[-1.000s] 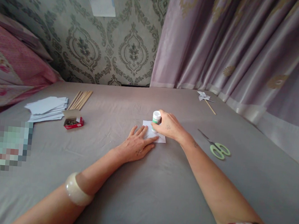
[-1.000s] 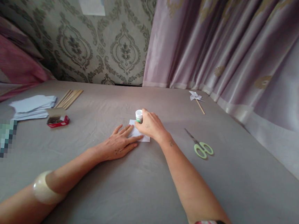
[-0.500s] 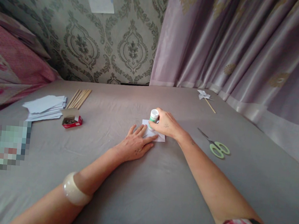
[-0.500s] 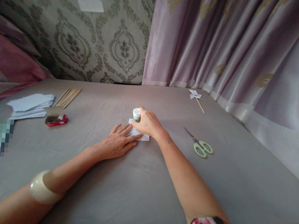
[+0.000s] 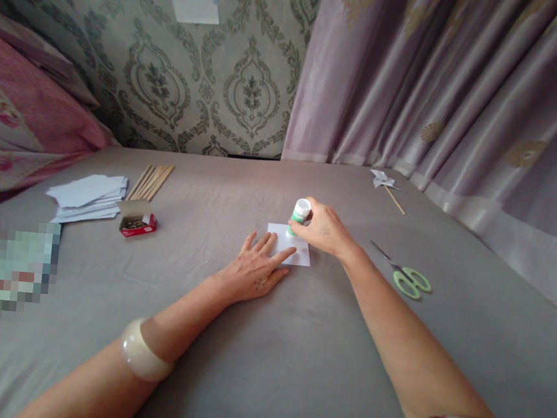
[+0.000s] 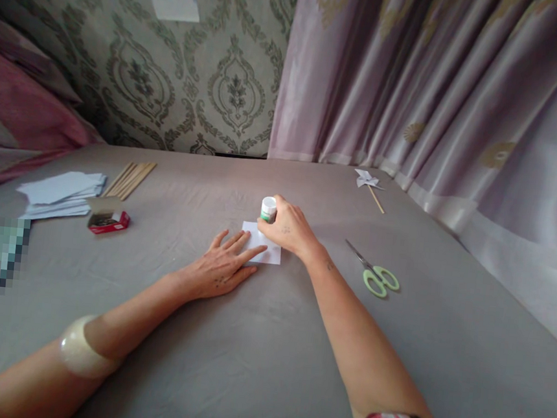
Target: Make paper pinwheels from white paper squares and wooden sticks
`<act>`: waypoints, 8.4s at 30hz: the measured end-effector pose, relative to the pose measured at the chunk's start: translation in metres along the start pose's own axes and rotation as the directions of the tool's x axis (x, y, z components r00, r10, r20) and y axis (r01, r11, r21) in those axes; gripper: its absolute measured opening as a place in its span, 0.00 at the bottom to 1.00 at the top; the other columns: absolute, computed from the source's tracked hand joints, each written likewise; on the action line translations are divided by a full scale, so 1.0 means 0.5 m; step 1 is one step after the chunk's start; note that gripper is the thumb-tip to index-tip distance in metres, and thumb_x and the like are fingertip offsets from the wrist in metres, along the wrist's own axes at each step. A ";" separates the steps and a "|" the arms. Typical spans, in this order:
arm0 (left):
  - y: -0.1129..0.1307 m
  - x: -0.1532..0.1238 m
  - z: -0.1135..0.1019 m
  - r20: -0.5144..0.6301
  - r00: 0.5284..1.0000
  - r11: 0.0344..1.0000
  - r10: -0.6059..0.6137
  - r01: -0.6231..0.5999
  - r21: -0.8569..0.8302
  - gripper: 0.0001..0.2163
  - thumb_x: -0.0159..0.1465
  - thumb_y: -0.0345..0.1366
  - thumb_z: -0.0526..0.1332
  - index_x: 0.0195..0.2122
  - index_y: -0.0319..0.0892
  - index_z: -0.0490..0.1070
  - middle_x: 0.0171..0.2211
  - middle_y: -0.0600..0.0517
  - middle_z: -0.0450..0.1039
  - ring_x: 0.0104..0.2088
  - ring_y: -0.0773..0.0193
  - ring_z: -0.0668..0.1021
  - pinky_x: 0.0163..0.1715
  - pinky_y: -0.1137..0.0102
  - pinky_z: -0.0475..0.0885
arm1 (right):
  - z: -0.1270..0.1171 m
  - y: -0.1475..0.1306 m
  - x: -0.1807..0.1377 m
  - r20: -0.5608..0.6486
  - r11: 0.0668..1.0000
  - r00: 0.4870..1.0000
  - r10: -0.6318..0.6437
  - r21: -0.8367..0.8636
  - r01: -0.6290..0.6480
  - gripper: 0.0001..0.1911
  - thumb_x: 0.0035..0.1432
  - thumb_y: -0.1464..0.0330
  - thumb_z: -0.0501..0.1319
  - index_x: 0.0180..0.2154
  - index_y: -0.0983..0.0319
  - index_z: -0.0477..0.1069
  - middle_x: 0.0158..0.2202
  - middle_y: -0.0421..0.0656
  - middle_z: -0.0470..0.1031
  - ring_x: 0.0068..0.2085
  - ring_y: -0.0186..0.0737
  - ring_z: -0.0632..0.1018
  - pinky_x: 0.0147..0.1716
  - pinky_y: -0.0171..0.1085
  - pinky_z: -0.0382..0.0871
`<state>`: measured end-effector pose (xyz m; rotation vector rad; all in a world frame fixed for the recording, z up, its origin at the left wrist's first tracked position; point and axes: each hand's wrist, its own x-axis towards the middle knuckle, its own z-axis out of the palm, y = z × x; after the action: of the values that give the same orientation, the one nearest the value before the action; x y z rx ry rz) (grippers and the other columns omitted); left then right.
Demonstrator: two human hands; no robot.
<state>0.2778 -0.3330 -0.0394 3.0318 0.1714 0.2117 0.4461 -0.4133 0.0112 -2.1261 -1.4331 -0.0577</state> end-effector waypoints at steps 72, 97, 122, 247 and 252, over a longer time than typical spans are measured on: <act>0.001 0.002 -0.007 0.012 1.000 1.000 -0.003 0.003 -0.010 0.21 0.68 0.47 0.44 0.60 0.51 0.60 0.63 0.41 0.56 0.63 0.45 0.58 0.58 0.41 0.48 | 0.019 -0.016 -0.004 0.094 0.997 0.995 -0.043 -0.065 0.049 0.12 0.50 0.65 0.59 0.38 0.61 0.67 0.29 0.44 0.76 0.32 0.43 0.76 0.31 0.36 0.63; 0.000 0.003 -0.011 0.019 1.000 1.000 -0.002 0.002 -0.004 0.21 0.68 0.47 0.44 0.60 0.51 0.60 0.62 0.41 0.57 0.63 0.45 0.58 0.58 0.41 0.48 | 0.019 0.001 0.000 0.083 0.994 0.991 -0.102 -0.017 0.104 0.11 0.50 0.65 0.58 0.37 0.60 0.66 0.27 0.40 0.74 0.28 0.38 0.73 0.27 0.33 0.59; 0.004 0.004 -0.020 0.062 0.998 1.000 -0.003 0.002 0.022 0.21 0.68 0.47 0.44 0.60 0.51 0.61 0.62 0.41 0.57 0.63 0.46 0.58 0.58 0.42 0.50 | -0.008 0.012 0.005 0.129 0.995 0.987 -0.099 -0.002 0.100 0.10 0.45 0.67 0.59 0.34 0.61 0.67 0.26 0.40 0.72 0.26 0.36 0.69 0.26 0.34 0.56; 0.019 -0.024 -0.064 -0.695 0.534 0.827 -0.481 0.015 -0.561 0.13 0.56 0.41 0.66 0.42 0.44 0.73 0.37 0.51 0.76 0.35 0.63 0.74 0.38 0.67 0.70 | 0.024 -0.040 -0.018 0.494 0.135 0.821 -0.288 0.869 -0.476 0.19 0.50 0.59 0.67 0.45 0.55 0.73 0.39 0.40 0.77 0.38 0.34 0.78 0.39 0.35 0.72; 0.018 -0.023 -0.061 -0.743 0.521 0.866 -0.420 -0.016 -0.501 0.12 0.57 0.38 0.66 0.42 0.44 0.73 0.38 0.50 0.76 0.38 0.63 0.75 0.39 0.68 0.70 | 0.029 -0.035 -0.018 0.489 0.125 0.818 -0.303 0.871 -0.475 0.20 0.50 0.60 0.68 0.45 0.56 0.73 0.39 0.40 0.77 0.38 0.34 0.77 0.38 0.35 0.72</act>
<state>0.2629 -0.3408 -0.0102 2.1386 0.4732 1.4621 0.4235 -0.4095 0.0036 -0.9425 -0.9838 1.3895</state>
